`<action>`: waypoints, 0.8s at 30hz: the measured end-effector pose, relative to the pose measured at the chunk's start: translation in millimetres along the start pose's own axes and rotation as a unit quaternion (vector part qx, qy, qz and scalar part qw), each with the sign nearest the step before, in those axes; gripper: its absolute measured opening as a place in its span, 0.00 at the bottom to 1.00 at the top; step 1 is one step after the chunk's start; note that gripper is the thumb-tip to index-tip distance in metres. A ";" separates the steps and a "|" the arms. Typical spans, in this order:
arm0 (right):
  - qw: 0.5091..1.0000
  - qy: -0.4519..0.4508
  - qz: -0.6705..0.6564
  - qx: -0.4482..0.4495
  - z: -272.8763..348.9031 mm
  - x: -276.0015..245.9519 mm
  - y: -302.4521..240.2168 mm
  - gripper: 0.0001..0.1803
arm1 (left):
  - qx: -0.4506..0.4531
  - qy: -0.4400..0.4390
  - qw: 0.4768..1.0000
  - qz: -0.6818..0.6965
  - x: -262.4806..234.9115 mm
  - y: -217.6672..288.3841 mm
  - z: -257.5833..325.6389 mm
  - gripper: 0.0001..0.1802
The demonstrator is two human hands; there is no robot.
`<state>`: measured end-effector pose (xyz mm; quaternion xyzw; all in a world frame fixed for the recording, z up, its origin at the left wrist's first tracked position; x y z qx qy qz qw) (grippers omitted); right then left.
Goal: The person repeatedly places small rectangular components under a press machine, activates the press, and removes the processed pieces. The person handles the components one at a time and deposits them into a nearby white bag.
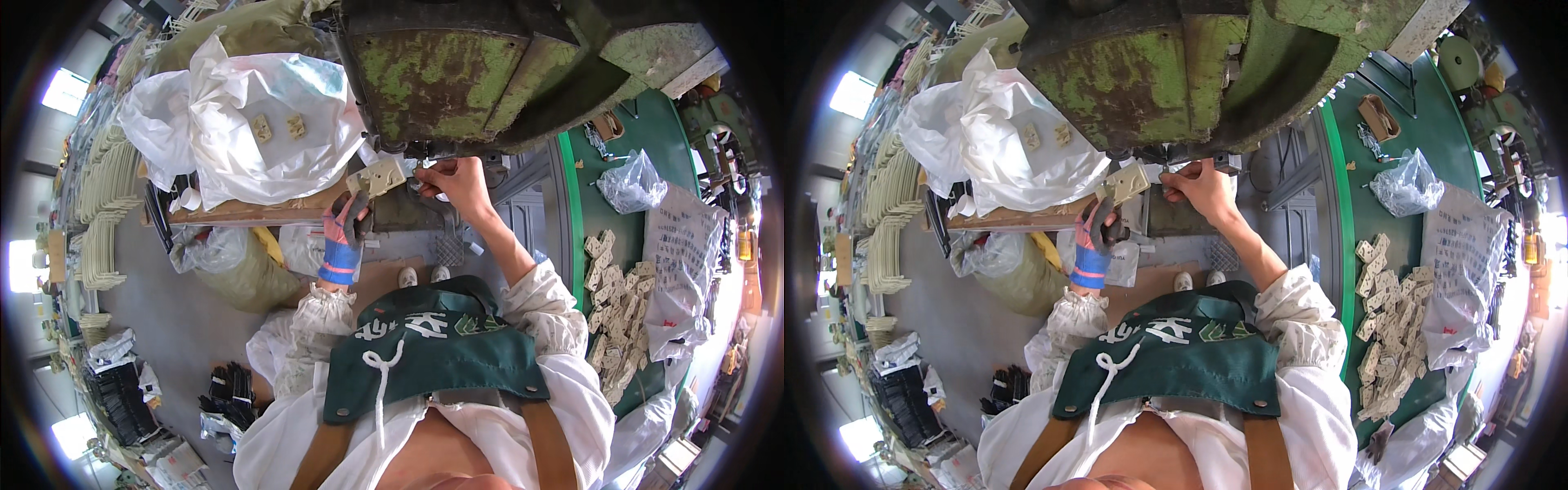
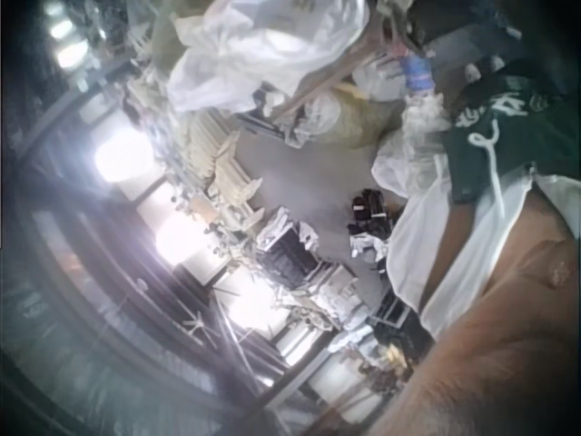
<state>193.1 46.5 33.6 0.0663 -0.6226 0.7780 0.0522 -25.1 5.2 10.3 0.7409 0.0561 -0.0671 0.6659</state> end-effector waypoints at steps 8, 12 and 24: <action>0.990 -0.066 -0.124 0.034 -20.9 -14.2 44.2 0.17 | -0.179 -0.090 0.968 0.150 39.5 11.7 -18.2 0.11; 0.968 -0.154 -0.185 0.069 1.4 -3.4 16.1 0.13 | -0.051 -0.076 0.992 0.081 34.8 16.6 -31.5 0.09; 0.765 -0.107 0.582 -0.253 -82.4 -40.6 112.8 0.06 | -0.034 -0.125 0.972 -0.198 32.2 7.4 -23.9 0.20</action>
Point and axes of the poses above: each hand's wrist, its own z-axis away from the middle knuckle, its own x-axis out of the palm, y = z × x, the point moved 7 cm from there along -z, towards the middle knuckle, and after that the axes turned 13 degrees about -z, right-handed, at the moved point
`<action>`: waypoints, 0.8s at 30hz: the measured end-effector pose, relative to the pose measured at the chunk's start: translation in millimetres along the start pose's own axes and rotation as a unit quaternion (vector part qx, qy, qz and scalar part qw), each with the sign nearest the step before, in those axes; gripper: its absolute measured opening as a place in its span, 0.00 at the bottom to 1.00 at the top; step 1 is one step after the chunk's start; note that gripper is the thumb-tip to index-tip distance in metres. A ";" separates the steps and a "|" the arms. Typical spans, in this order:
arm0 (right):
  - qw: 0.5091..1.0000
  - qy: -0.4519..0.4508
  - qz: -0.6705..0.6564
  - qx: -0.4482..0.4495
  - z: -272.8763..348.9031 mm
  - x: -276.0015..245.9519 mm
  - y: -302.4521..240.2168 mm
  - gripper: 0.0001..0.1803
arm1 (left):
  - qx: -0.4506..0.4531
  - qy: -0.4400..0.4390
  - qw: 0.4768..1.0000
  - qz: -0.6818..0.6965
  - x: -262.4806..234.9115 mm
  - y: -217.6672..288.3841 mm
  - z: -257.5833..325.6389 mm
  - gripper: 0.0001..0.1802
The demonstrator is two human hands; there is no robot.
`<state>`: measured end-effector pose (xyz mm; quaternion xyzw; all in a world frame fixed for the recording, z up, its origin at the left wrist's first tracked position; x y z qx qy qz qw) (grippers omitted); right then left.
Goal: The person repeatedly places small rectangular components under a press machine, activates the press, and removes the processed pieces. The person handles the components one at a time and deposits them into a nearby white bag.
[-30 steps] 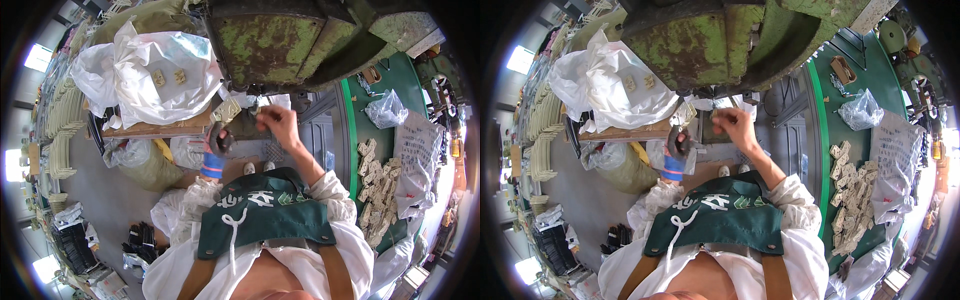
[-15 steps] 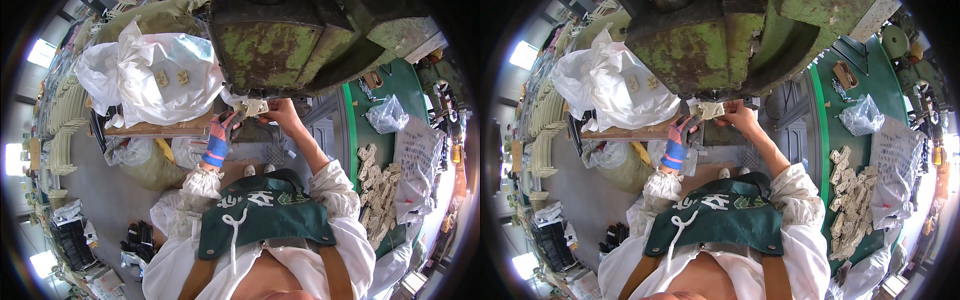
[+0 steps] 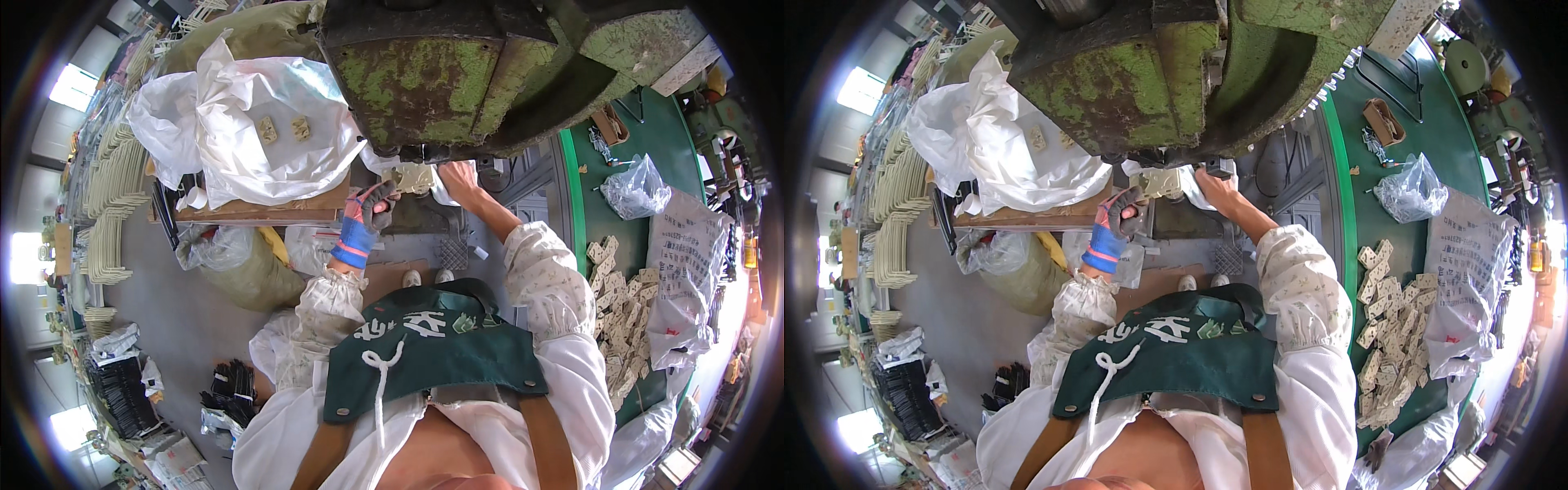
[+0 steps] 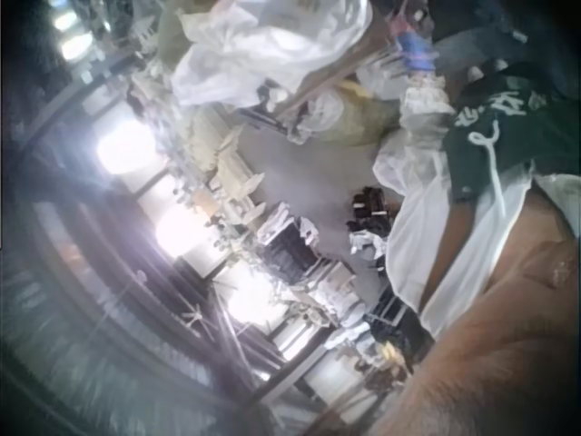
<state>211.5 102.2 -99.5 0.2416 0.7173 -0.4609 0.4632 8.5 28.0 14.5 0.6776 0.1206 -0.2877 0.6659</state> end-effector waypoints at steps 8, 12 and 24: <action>0.999 0.033 0.005 -0.034 7.2 -6.8 -11.0 0.08 | 0.033 0.057 0.980 0.188 7.2 -9.4 -1.2 0.11; 0.998 0.014 0.021 -0.063 8.2 6.2 -8.4 0.12 | 0.057 0.024 0.977 0.204 4.2 -28.0 -16.2 0.15; 0.915 0.143 -0.376 0.021 22.3 -31.2 37.9 0.13 | -0.112 -0.003 0.935 0.336 16.6 -25.1 -6.7 0.11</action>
Point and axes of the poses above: each hand's wrist, its own z-axis away from the middle knuckle, its own x-axis out of the palm, y = z × x, the point moved 7 cm from there along -z, towards the middle knuckle, and after that the axes turned 13 degrees about -z, right-handed, at the moved point
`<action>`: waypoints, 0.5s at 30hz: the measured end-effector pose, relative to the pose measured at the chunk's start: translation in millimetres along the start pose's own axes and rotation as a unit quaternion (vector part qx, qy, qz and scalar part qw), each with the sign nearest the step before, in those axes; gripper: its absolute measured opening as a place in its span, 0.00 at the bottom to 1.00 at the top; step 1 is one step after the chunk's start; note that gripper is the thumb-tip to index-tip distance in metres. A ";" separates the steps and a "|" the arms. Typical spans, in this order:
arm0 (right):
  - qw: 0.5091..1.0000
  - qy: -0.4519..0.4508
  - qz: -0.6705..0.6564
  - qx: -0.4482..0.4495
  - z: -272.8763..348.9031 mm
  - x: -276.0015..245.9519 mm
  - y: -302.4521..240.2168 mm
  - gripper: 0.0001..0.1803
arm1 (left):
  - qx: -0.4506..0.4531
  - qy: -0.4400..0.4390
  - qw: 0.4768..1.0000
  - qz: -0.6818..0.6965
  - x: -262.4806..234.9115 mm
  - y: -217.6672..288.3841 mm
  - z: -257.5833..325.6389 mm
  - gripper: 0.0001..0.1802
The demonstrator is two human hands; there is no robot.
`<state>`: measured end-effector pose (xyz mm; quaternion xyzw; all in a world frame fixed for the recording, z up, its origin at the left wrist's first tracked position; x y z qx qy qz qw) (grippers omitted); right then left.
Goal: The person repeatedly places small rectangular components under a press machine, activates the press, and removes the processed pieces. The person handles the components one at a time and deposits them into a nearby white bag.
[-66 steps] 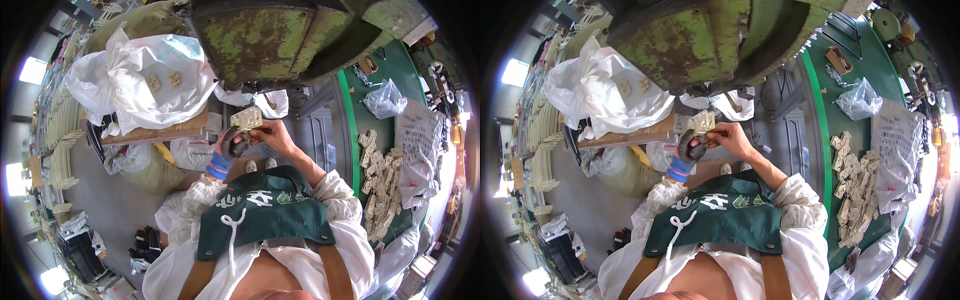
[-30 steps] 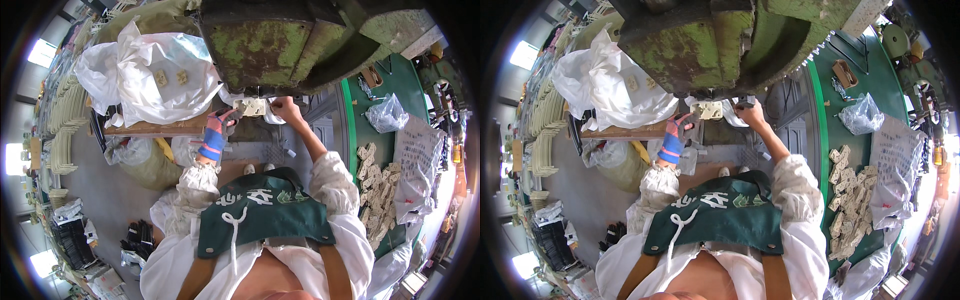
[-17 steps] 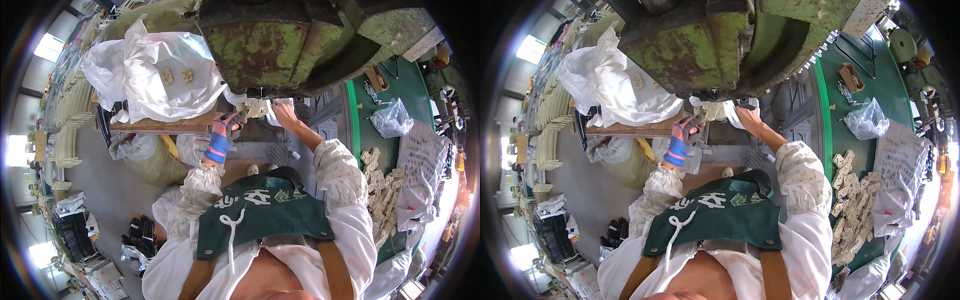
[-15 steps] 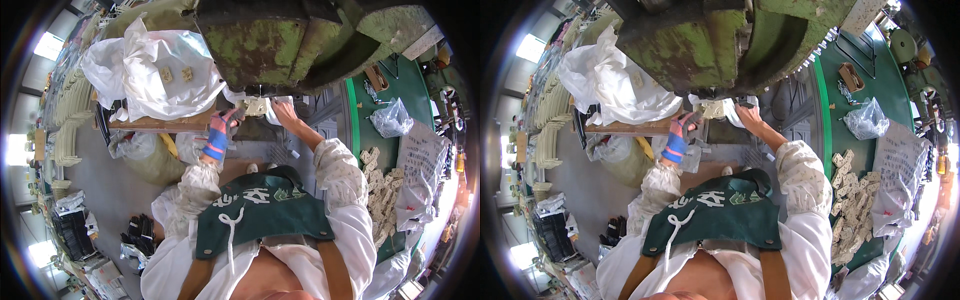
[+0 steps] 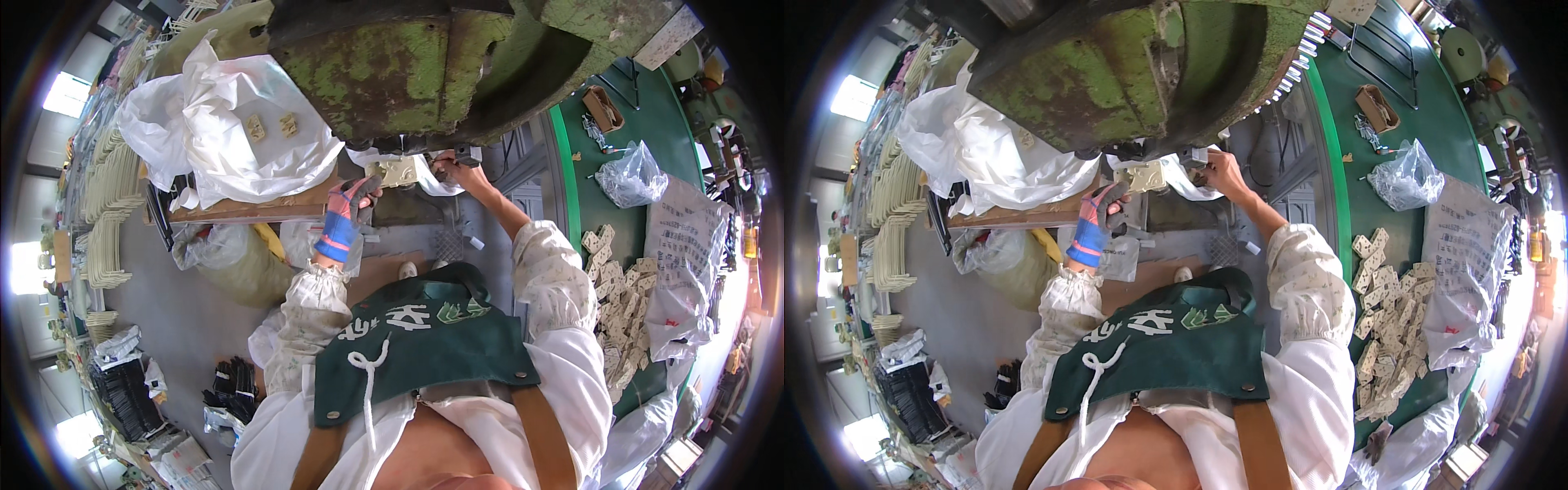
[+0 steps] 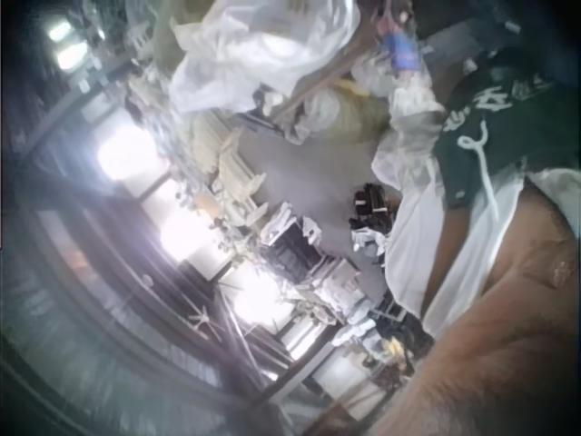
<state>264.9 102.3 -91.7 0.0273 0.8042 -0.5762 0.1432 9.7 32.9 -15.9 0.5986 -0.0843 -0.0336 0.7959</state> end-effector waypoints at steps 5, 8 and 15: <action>0.941 0.083 -0.240 0.223 19.0 -6.7 21.8 0.08 | -0.017 0.007 0.999 -0.046 0.9 1.2 3.0 0.11; 0.943 0.071 -0.229 0.230 15.6 -7.3 -6.0 0.08 | -0.033 -0.016 0.999 -0.028 -6.7 -8.9 0.2 0.11; 0.900 0.092 -0.375 0.201 22.2 -4.5 -26.0 0.10 | 0.012 0.004 0.997 -0.071 -4.9 -1.1 -1.9 0.11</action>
Point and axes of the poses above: each hand's wrist, its own z-axis away from the middle knuckle, its own x-axis out of the palm, y = z × x, the point moved 7 cm from there along -z, towards the middle knuckle, and after that the axes turned 13 degrees about -z, right-handed, at the moved point
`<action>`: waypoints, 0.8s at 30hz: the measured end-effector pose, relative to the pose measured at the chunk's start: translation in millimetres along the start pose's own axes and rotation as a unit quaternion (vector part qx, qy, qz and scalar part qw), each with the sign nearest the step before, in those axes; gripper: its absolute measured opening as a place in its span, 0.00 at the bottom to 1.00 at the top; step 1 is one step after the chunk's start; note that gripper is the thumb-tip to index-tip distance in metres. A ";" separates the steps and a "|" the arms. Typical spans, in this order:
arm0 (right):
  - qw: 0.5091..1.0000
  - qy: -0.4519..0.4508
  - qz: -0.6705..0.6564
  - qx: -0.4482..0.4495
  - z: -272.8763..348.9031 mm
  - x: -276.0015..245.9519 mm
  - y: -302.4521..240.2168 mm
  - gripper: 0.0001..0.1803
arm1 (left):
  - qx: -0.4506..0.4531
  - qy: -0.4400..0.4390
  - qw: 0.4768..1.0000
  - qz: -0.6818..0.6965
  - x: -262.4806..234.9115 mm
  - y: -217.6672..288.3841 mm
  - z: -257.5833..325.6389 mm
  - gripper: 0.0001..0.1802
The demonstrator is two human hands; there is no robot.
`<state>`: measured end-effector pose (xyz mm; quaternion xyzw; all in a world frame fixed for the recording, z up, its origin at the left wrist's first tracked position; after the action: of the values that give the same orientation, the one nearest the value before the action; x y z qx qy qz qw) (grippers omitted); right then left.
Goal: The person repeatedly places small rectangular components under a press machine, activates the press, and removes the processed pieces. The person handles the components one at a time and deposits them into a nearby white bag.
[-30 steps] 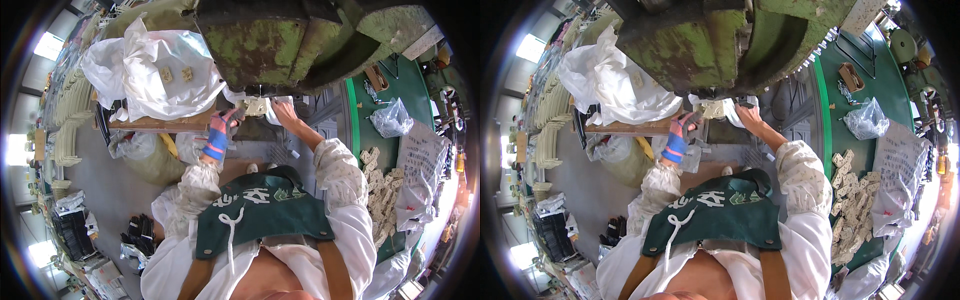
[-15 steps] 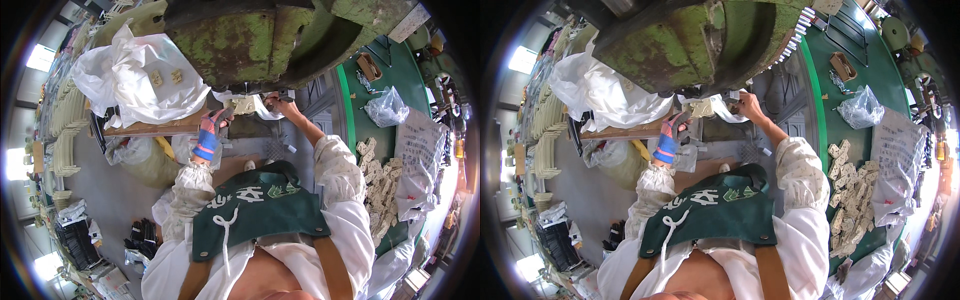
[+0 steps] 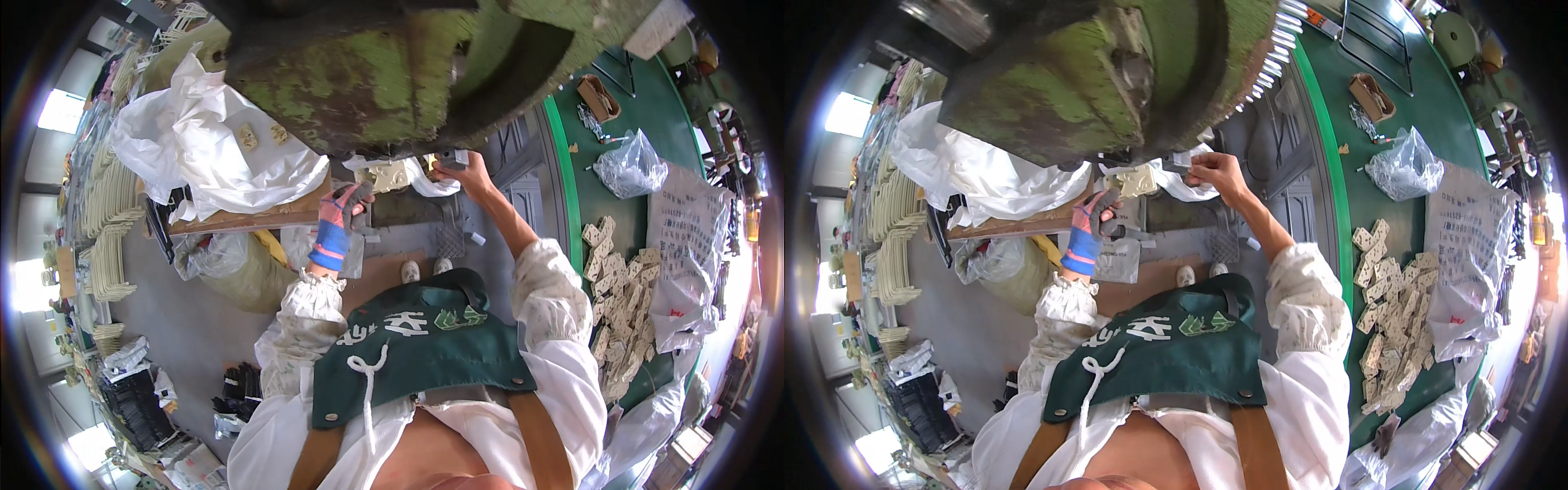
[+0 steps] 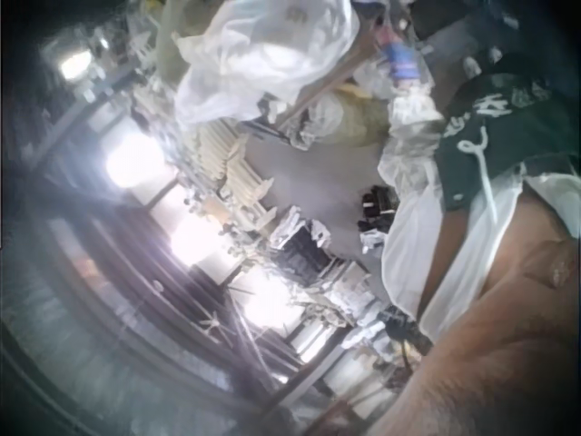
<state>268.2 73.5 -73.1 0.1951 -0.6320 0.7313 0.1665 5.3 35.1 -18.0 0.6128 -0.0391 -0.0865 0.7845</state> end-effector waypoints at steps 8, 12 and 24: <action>0.991 0.004 0.098 -0.087 53.7 90.9 -74.6 0.10 | 0.037 0.005 0.999 -0.021 2.4 -7.9 -3.1 0.11; 0.923 0.003 0.321 -0.213 62.2 107.9 -87.3 0.09 | 0.174 0.020 0.974 -0.142 4.0 15.6 3.7 0.11; 0.650 -0.135 0.582 -0.469 80.2 168.0 -93.6 0.20 | 0.103 -0.032 0.994 -0.035 4.7 11.0 0.2 0.12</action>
<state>174.2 7.2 100.6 -0.2205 -0.8900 0.2497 -0.3113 10.9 36.7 -7.5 0.6881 -0.0514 -0.1295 0.7121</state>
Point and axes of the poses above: each hand's wrist, its own z-axis away from the middle knuckle, its own x-axis out of the palm, y = z × x, the point moved 7 cm from there along -z, towards the middle knuckle, and after that the axes turned 13 degrees about -z, right-handed, at the moved point
